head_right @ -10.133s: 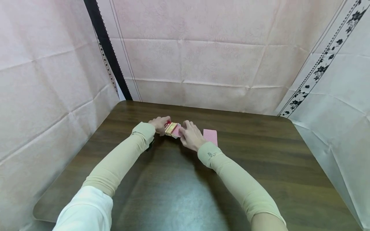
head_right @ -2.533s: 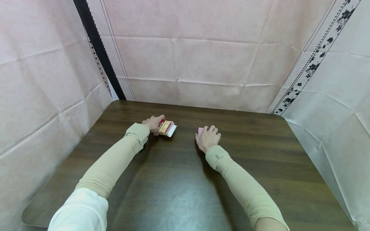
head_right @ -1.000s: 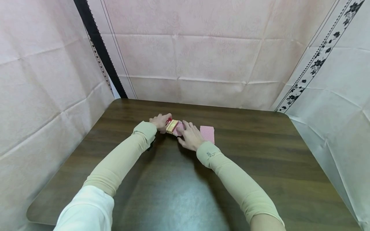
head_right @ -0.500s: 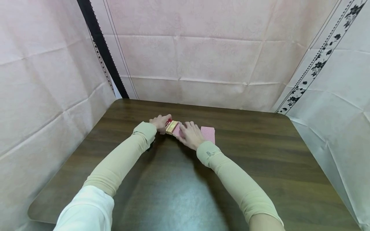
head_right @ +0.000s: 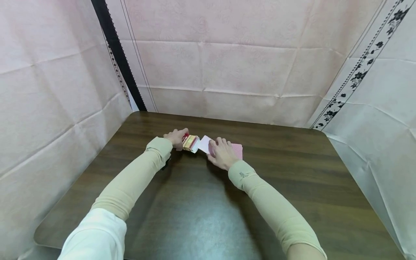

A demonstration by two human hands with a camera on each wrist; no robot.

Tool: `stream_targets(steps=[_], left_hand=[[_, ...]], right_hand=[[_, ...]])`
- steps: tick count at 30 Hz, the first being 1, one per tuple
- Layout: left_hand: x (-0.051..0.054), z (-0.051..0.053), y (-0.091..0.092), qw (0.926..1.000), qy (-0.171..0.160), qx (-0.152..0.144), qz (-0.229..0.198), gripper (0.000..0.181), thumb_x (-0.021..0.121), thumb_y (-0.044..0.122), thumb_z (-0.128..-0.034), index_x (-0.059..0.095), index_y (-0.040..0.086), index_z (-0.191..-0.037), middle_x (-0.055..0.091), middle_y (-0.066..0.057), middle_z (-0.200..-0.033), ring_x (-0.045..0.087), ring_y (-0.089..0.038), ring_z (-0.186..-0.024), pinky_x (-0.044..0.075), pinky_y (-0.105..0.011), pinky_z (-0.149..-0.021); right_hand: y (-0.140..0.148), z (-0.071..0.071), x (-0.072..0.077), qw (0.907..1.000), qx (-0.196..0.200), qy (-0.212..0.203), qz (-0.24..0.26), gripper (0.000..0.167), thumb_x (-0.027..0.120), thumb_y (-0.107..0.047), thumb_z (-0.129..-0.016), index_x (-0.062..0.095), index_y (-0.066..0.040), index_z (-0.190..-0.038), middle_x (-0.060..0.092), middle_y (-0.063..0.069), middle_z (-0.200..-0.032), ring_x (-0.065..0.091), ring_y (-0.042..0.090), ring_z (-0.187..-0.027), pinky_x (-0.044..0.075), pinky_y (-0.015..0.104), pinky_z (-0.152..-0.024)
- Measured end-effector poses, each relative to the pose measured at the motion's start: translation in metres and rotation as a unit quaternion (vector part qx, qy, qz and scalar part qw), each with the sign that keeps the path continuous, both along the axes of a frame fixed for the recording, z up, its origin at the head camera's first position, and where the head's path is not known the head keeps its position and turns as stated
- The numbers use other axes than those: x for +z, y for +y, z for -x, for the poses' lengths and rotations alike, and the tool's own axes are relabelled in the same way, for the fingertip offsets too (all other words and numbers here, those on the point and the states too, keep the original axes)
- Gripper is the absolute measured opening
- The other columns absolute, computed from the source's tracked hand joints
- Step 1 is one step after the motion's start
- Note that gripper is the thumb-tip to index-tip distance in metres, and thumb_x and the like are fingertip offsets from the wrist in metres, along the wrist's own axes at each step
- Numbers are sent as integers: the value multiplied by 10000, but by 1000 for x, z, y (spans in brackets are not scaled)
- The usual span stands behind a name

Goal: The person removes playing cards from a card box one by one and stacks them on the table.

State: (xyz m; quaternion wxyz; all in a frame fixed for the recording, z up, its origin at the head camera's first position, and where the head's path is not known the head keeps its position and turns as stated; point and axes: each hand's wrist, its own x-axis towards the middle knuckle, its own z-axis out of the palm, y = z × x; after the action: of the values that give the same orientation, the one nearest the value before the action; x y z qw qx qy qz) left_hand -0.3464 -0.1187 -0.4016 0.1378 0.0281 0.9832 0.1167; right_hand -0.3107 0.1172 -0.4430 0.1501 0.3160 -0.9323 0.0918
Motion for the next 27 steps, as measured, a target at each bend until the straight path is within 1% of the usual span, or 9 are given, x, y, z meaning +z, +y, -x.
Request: stream_targets(steps=[4, 8, 10, 17, 23, 27], left_hand=[[1, 0, -1, 10000, -3, 6, -23, 612, 674, 61, -790, 389, 251, -1296, 472, -179, -1237, 498, -341, -1037, 357, -591, -963], [2, 0, -1, 10000, -31, -13, -77, 615, 669, 56, -791, 384, 250, -1301, 462, -183, -1252, 490, -345, -1045, 350, -593, -968], [1, 0, -1, 10000, -45, -21, -84, 619, 667, 59, -791, 380, 254, -1304, 460, -183, -1256, 490, -346, -1049, 350, -592, -971], [-3, 4, -1, 9999, -73, 23, -74, 636, 667, 69, -798, 368, 271, -1322, 451, -177, -1269, 487, -335, -1047, 347, -588, -981], [-5, 6, -1, 10000, -38, 12, -70, 619, 667, 71, -804, 375, 272, -1310, 459, -172, -1246, 489, -328, -1020, 358, -577, -963], [-5, 6, -1, 10000, -4, 12, -70, 606, 667, 64, -798, 385, 266, -1295, 466, -170, -1232, 494, -328, -1018, 358, -580, -960]], right_hand=[[6, 0, 0, 9990, -445, 89, -27, 453, 594, -411, -896, 525, -122, -1238, 548, 163, -1113, 531, 327, -989, 424, 444, -790], [13, 0, 0, 9957, -922, 51, -52, 488, 578, -439, -905, 497, -122, -1268, 546, 192, -1122, 531, 343, -989, 413, 454, -798], [16, 1, 0, 9942, -1074, 60, -43, 506, 578, -434, -908, 490, -94, -1273, 544, 210, -1102, 529, 357, -982, 403, 457, -816], [29, 3, -3, 9831, -1821, 195, -61, 500, 546, -456, -907, 481, -50, -1192, 521, 227, -1019, 533, 387, -932, 428, 485, -769], [35, 2, -4, 9726, -2318, -70, -187, 460, 507, -464, -915, 506, -38, -1087, 519, 233, -961, 544, 403, -892, 445, 521, -749], [37, 0, -6, 9656, -2581, -235, -211, 480, 514, -465, -909, 517, -20, -1086, 530, 251, -964, 558, 428, -902, 454, 553, -760]])
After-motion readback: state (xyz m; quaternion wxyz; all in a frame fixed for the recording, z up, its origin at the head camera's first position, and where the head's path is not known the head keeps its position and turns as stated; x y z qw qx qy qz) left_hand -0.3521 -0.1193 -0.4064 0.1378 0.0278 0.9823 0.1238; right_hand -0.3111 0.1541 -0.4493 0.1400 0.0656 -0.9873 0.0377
